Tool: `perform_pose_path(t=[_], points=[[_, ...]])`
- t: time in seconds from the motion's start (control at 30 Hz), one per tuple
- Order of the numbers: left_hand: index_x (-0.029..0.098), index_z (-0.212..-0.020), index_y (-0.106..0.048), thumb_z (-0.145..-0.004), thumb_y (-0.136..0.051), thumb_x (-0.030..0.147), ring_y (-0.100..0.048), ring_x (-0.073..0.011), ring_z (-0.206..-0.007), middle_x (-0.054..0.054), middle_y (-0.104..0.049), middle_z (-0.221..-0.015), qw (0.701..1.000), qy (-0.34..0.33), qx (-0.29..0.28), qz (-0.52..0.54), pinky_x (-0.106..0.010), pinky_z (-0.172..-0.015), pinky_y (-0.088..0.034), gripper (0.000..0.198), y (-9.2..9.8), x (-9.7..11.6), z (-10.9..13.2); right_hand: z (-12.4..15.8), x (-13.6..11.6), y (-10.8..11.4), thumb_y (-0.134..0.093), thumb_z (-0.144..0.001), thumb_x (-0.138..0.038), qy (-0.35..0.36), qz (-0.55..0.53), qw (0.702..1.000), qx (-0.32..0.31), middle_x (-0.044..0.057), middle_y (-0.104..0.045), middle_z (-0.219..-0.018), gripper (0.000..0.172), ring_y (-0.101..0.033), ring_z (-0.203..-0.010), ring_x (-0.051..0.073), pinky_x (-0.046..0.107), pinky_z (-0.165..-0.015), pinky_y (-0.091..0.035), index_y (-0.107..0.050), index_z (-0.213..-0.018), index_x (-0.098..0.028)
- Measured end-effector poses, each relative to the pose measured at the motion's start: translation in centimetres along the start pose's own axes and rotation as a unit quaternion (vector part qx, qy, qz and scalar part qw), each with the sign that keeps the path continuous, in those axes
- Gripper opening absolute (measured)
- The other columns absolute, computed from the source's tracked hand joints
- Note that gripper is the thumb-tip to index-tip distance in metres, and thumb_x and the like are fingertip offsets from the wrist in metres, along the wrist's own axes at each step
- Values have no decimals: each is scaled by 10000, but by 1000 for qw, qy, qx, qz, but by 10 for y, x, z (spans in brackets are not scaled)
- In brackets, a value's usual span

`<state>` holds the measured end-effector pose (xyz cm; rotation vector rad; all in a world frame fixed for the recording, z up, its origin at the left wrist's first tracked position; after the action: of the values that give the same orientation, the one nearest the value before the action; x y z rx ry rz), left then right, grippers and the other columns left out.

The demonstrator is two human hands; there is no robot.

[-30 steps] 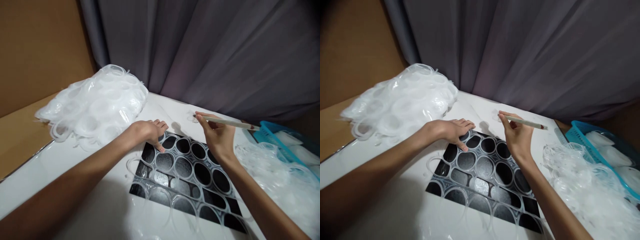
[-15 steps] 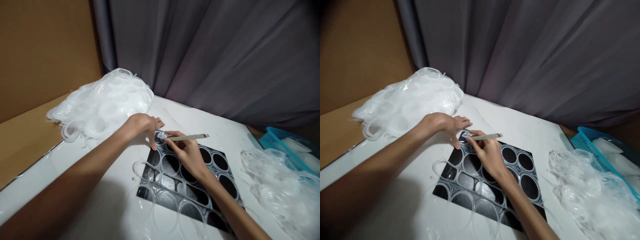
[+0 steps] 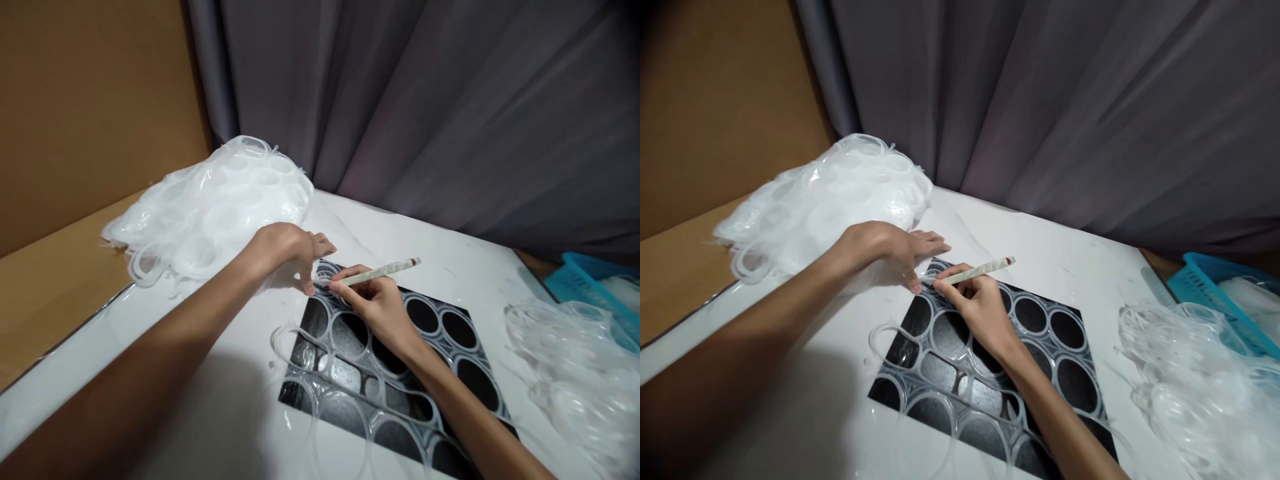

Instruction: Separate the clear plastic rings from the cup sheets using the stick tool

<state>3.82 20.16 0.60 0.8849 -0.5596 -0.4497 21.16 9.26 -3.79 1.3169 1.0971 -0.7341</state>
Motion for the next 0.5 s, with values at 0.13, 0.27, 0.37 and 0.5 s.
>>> perform_pose_path(t=[0.13, 0.27, 0.37, 0.5], points=[[270, -1663, -246, -587, -958, 399, -211, -400, -1592, -114, -149, -1761, 1000, 2, -1, -4, -587, -1286, -218, 1297, -2, -3, -7, 4, -3, -2, -725, -957, -460, 11, 22, 1000, 11, 20, -686, -781, 267, -439, -585, 131, 304, -518, -327, -787, -990, -203], [273, -1660, -263, -569, -959, 424, -199, -417, -1592, -112, -148, -1762, 1000, -3, 4, 0, -589, -1289, -193, 1303, -3, -6, -11, 10, -8, -4, -718, -970, -434, 42, 56, 997, 29, 31, -752, -862, 220, -514, -634, 150, 321, -587, -404, -821, -989, -240], [274, -1657, -275, -558, -958, 469, -214, -425, -1585, -118, -149, -1761, 1000, -10, 7, 2, -610, -1273, -215, 1309, -4, -9, -13, 11, -5, -4, -715, -969, -454, 24, 35, 998, 36, 32, -742, -830, 252, -531, -617, 150, 315, -556, -417, -816, -1001, -225], [284, -1635, -341, -520, -975, 431, -231, -441, -1575, -123, -229, -1742, 999, -29, 32, 12, -619, -1260, -242, 1292, -7, -14, -19, 9, -3, -5, -697, -982, -467, 13, 37, 999, 17, 21, -720, -778, 277, -530, -596, 146, 304, -522, -425, -803, -1015, -214]])
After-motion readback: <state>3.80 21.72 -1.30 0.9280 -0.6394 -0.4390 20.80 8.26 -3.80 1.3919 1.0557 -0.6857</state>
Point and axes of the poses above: each hand's wrist, its own z-axis away from the middle knuckle, its own y-axis out of the back of the hand, x = y × z, the point moved 2 cm from there along -z, towards the middle knuckle
